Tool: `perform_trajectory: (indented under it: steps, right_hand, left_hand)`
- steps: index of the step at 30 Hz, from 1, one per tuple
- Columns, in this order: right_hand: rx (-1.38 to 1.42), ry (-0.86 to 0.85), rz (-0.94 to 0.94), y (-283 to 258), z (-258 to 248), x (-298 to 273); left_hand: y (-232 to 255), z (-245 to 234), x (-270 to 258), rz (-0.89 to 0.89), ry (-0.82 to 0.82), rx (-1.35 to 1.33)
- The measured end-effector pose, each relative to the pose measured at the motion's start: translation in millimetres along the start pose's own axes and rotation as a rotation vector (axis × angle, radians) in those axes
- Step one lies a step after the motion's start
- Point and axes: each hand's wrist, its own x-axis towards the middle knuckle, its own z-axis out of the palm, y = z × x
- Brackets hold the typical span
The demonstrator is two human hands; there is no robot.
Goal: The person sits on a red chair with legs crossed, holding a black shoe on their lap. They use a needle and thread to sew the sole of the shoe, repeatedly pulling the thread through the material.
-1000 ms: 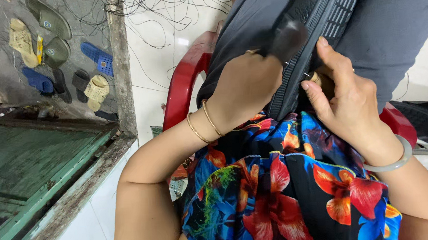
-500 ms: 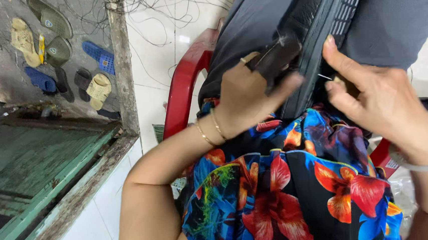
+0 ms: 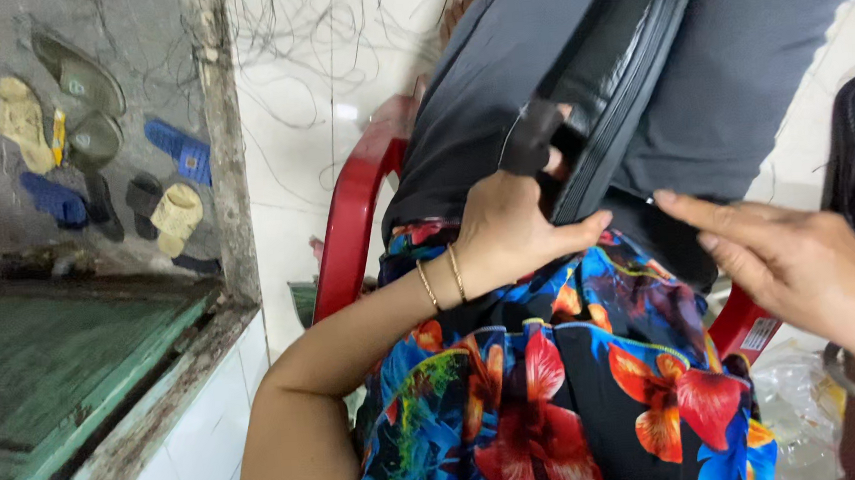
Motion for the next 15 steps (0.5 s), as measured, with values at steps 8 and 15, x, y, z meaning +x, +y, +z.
perform_trajectory:
  steps: [8,15]
  right_hand:
    - [1.074,-0.153,0.052,-14.2,24.4,8.4]
    - [0.454,0.479,0.110,-29.9,57.6,54.5]
  left_hand:
    - [-8.9,-10.1,1.7,0.105,-0.039,-0.112]
    - [9.4,-29.5,3.1,-0.022,-0.290,-0.265]
